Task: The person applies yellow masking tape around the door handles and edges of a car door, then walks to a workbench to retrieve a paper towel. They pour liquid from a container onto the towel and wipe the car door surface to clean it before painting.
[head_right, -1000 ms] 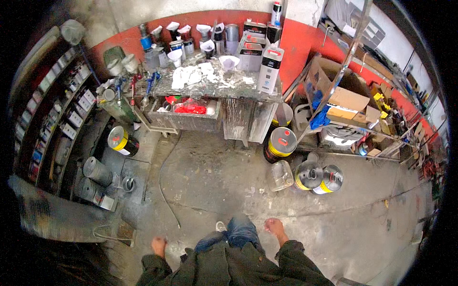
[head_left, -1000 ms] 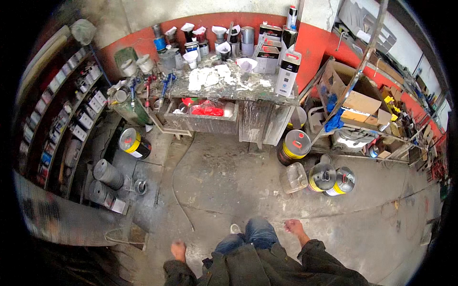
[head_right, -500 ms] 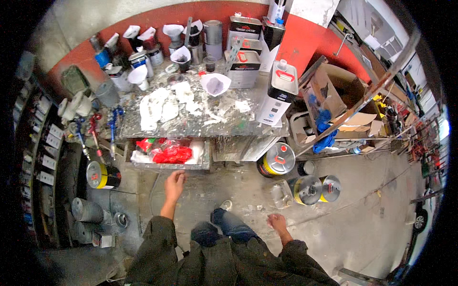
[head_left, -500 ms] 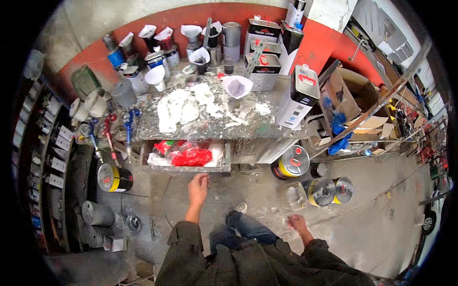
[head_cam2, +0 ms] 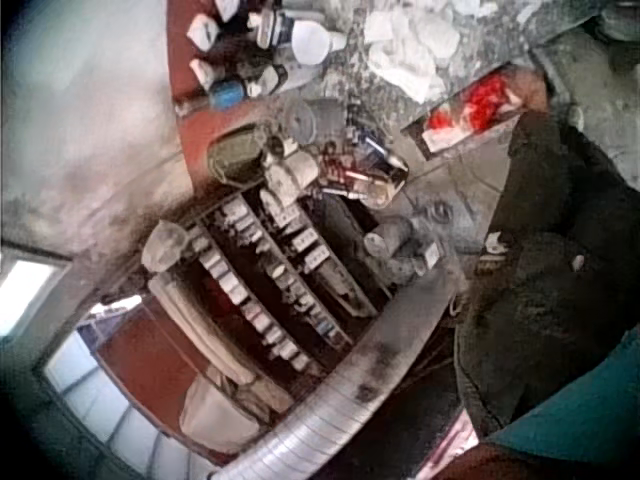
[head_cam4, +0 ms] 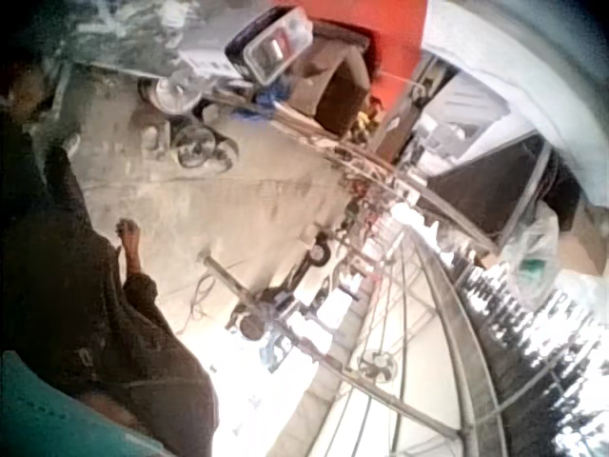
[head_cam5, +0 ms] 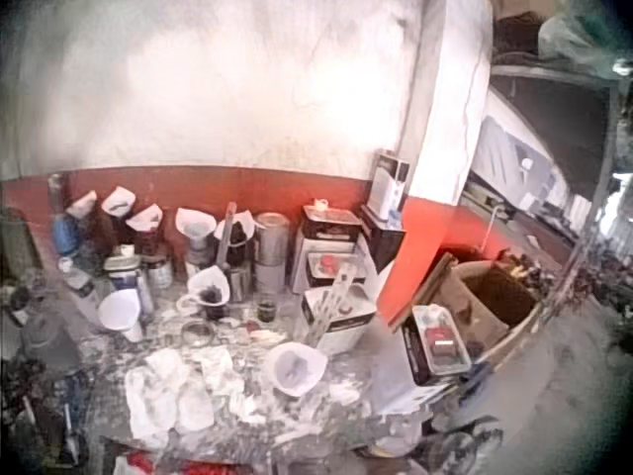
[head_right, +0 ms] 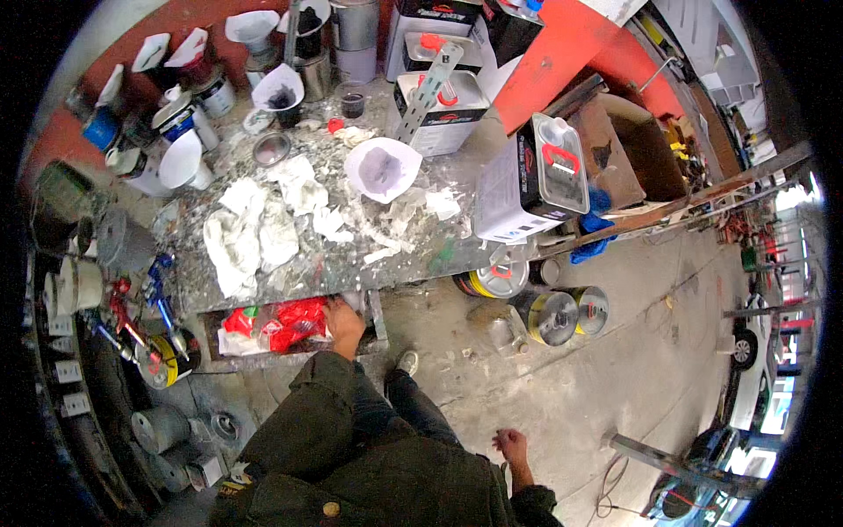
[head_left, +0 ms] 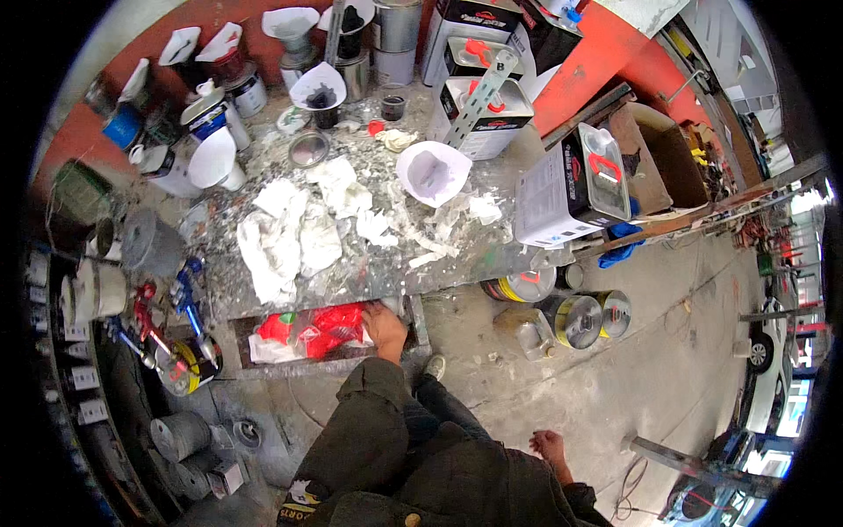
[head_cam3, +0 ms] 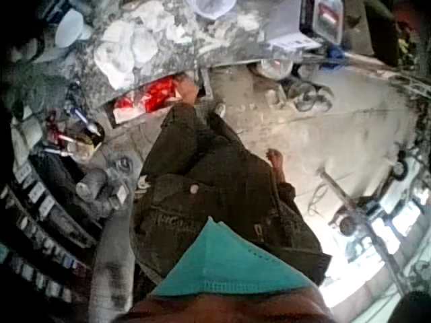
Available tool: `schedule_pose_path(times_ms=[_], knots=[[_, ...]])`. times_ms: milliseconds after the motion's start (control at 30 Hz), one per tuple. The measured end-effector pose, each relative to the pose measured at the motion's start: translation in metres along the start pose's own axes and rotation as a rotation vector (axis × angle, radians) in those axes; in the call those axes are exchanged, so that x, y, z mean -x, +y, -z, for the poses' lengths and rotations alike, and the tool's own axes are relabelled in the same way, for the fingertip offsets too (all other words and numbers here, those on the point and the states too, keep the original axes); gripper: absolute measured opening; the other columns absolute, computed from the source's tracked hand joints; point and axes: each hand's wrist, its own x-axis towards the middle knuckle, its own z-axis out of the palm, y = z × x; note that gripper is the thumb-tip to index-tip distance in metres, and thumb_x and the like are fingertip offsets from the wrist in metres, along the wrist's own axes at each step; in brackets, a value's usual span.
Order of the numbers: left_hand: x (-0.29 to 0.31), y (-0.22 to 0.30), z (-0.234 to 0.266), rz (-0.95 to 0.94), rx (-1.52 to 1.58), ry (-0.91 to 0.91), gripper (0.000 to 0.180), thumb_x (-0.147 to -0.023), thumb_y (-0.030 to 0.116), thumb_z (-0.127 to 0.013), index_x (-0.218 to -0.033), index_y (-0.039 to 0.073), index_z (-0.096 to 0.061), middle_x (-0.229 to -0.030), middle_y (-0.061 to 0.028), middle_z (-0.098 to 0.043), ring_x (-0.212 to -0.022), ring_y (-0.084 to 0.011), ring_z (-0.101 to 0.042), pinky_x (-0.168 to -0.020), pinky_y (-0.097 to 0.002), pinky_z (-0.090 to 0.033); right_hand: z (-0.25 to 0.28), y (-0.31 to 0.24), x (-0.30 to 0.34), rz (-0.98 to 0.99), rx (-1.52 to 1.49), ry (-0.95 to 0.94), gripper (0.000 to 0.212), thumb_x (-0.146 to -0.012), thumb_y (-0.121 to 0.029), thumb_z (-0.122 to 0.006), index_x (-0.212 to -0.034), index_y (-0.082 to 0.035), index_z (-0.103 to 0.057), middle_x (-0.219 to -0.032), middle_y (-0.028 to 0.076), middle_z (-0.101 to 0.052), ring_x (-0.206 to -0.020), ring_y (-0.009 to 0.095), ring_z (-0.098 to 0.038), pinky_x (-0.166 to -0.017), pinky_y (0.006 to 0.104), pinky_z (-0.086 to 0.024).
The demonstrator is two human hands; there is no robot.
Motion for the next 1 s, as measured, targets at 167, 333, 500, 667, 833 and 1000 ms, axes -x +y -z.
schedule_pose_path(times_ms=[167, 333, 500, 667, 833, 1000], knots=[[-0.024, -0.035, -0.017, 0.07, -0.194, -0.087, 0.056, -0.074, 0.029, -0.073, -0.12, 0.001, -0.06, -0.135, -0.0179, -0.052, -0.128, -0.0402, -0.041, -0.105, -0.0518, -0.038, -0.027, 0.025, 0.043, -0.138, 0.003, 0.103, 0.027, -0.098, -0.02, -0.06, -0.103, 0.005, -0.067, -0.082, 0.016, -0.072, -0.069, 0.02, -0.069, -0.06, 0.0322, -0.057], [-0.04, -0.031, 0.029, -0.114, -0.064, -0.335, 0.057, -0.072, 0.035, -0.076, -0.114, -0.001, -0.065, -0.115, -0.0209, -0.065, -0.108, -0.0388, -0.06, -0.093, -0.0471, -0.048, -0.067, 0.021, 0.05, -0.119, -0.029, -0.042, 0.028, -0.098, -0.022, -0.06, -0.108, 0.002, -0.067, -0.088, 0.012, -0.072, -0.073, 0.017, -0.069, -0.061, 0.0305, -0.056], [-0.049, -0.059, 0.053, 0.363, 1.075, -0.795, 0.046, -0.075, 0.03, -0.071, -0.108, -0.001, -0.064, -0.09, -0.0144, -0.07, -0.082, -0.0309, -0.07, -0.075, -0.0457, -0.057, -0.088, -0.037, -0.005, 0.103, 0.102, -0.187, 0.027, -0.1, -0.022, -0.058, -0.108, 0.003, -0.065, -0.089, 0.009, -0.072, -0.077, 0.015, -0.067, -0.067, 0.0291, -0.054], [0.028, -0.071, 0.115, 0.63, 1.374, -1.014, 0.052, -0.076, 0.023, -0.07, -0.12, -0.003, -0.056, -0.102, -0.0176, -0.067, -0.089, -0.0325, -0.069, -0.082, -0.0464, -0.057, -0.128, -0.114, -0.032, 0.217, 0.015, -0.262, 0.025, -0.098, -0.02, -0.061, -0.112, 0.001, -0.065, -0.093, 0.008, -0.072, -0.077, 0.014, -0.066, -0.068, 0.028, -0.053], [0.11, -0.063, 0.184, 0.629, 1.391, -0.963, 0.062, -0.078, 0.024, -0.068, -0.13, -0.005, -0.053, -0.117, -0.0207, -0.066, -0.101, -0.0337, -0.066, -0.092, -0.0451, -0.054, -0.195, -0.196, -0.009, 0.283, -0.154, -0.595, 0.059, -0.093, -0.012, -0.067, -0.146, -0.003, -0.04, -0.139, 0.009, -0.053, -0.123, 0.018, -0.054, -0.093, 0.0326, -0.051], [0.136, -0.032, 0.235, 0.471, 1.413, -0.804, 0.073, -0.081, 0.039, -0.061, -0.138, -0.005, -0.048, -0.127, -0.022, -0.062, -0.11, -0.0342, -0.064, -0.098, -0.0421, -0.051, -0.233, -0.213, 0.001, 0.058, -0.759, -0.994, 0.064, -0.093, -0.006, -0.065, -0.149, -0.003, -0.034, -0.147, 0.01, -0.045, -0.133, 0.021, -0.046, -0.103, 0.0381, -0.047]])
